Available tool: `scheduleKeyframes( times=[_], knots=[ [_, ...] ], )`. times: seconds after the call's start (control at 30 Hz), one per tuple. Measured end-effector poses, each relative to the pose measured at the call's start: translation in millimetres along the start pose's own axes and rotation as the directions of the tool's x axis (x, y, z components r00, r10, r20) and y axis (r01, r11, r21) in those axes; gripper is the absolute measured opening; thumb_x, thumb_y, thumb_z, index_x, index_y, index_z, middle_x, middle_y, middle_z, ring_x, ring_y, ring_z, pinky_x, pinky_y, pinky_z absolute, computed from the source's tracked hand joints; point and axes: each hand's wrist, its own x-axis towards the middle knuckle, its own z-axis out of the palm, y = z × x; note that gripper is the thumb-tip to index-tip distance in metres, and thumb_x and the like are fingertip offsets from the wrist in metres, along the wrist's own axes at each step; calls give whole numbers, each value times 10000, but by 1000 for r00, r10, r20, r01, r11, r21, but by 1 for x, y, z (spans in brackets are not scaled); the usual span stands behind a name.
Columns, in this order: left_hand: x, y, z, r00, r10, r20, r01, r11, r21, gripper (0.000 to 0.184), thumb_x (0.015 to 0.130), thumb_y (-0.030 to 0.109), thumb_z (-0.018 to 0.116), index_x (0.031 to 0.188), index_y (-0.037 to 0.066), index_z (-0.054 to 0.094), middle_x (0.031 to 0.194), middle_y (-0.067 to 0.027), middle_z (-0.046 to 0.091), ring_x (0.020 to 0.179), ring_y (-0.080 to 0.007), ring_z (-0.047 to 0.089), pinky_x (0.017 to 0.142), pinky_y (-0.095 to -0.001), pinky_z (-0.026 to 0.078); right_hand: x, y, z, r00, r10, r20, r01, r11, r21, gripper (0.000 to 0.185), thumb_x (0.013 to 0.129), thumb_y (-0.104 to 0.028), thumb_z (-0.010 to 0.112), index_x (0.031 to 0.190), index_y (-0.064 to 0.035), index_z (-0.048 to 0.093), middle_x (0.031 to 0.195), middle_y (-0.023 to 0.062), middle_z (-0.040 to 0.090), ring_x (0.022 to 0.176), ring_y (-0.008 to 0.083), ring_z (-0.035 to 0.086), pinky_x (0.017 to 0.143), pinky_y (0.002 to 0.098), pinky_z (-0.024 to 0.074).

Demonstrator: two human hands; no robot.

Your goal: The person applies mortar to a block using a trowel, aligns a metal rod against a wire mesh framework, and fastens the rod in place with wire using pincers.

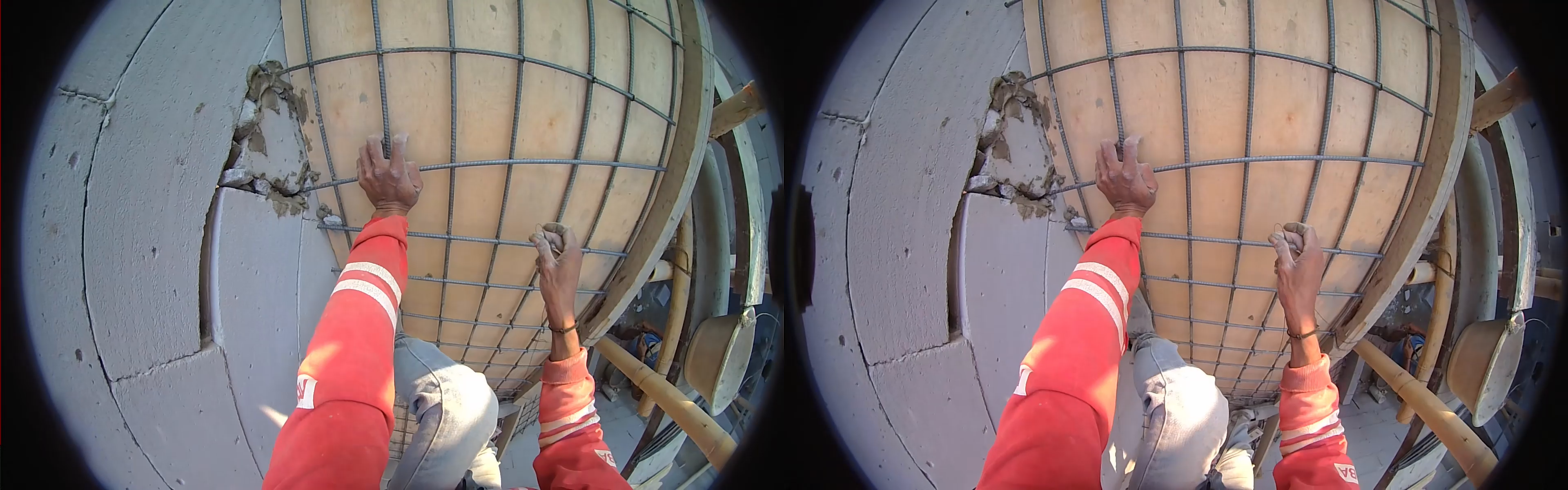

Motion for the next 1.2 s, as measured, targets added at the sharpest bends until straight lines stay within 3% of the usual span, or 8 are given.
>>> scheduleKeyframes(
  times=[0.07,0.3,0.43,0.6,0.87,1.0,1.07,1.2],
  knots=[
    [3,1,0,1000,-5,6,5,1000,-15,549,634,125,612,1183,133,607,1016,-189,455,898,-398,511,765,-499,459,17,-7,11,992,-123,-40,120,990,-70,184,917,-90,697,1066,-3,633,847,61,689,702,90,584,611,254,468],
    [4,2,2,1000,6,2,-6,1000,-19,524,653,139,586,1176,122,609,1011,-190,458,904,-411,513,777,-505,458,48,-34,46,974,-129,-185,103,984,-146,250,896,-76,705,1138,-9,700,847,104,720,725,105,618,682,270,503],
    [3,-1,2,998,-20,55,21,1000,-24,518,658,147,577,1175,122,610,1018,-196,462,930,-424,517,792,-514,458,52,-19,66,937,-244,-249,227,969,-98,245,911,-85,709,1144,-9,704,920,51,735,763,75,613,650,233,476],
    [3,-2,5,999,21,39,-19,998,-61,528,646,137,599,1174,138,608,1114,-209,494,967,-425,537,803,-518,468,57,-15,59,993,86,-83,-43,906,422,235,895,-23,690,1120,45,688,954,101,744,841,125,699,674,225,536],
    [1,3,0,996,-28,85,32,998,-48,505,669,125,607,1174,116,598,1070,-208,484,991,-429,533,813,-540,456,66,-14,47,995,43,-85,4,876,483,230,853,-52,740,1061,45,713,890,109,751,816,123,704,654,240,544],
    [-1,6,-10,1000,21,7,-21,1000,-17,529,698,107,579,1226,123,566,985,-182,469,915,-412,527,762,-515,438,58,-10,50,987,-23,-157,77,933,351,308,841,-138,766,1090,37,716,899,117,756,844,137,713,747,280,548],
    [8,12,-11,999,-43,28,45,996,-71,539,716,100,578,1254,112,546,993,-181,479,930,-408,532,783,-504,435,61,-22,34,978,-65,-196,61,998,-27,320,887,-151,728,1151,28,711,967,87,749,873,114,675,753,247,511],
    [5,12,-20,997,-73,-19,69,982,-174,490,818,141,596,1293,56,512,1100,-186,509,1040,-385,500,885,-500,392,59,-12,24,968,-101,-230,98,995,-25,334,872,-204,733,1114,25,726,923,159,757,836,174,714,742,304,545]
  ],
)
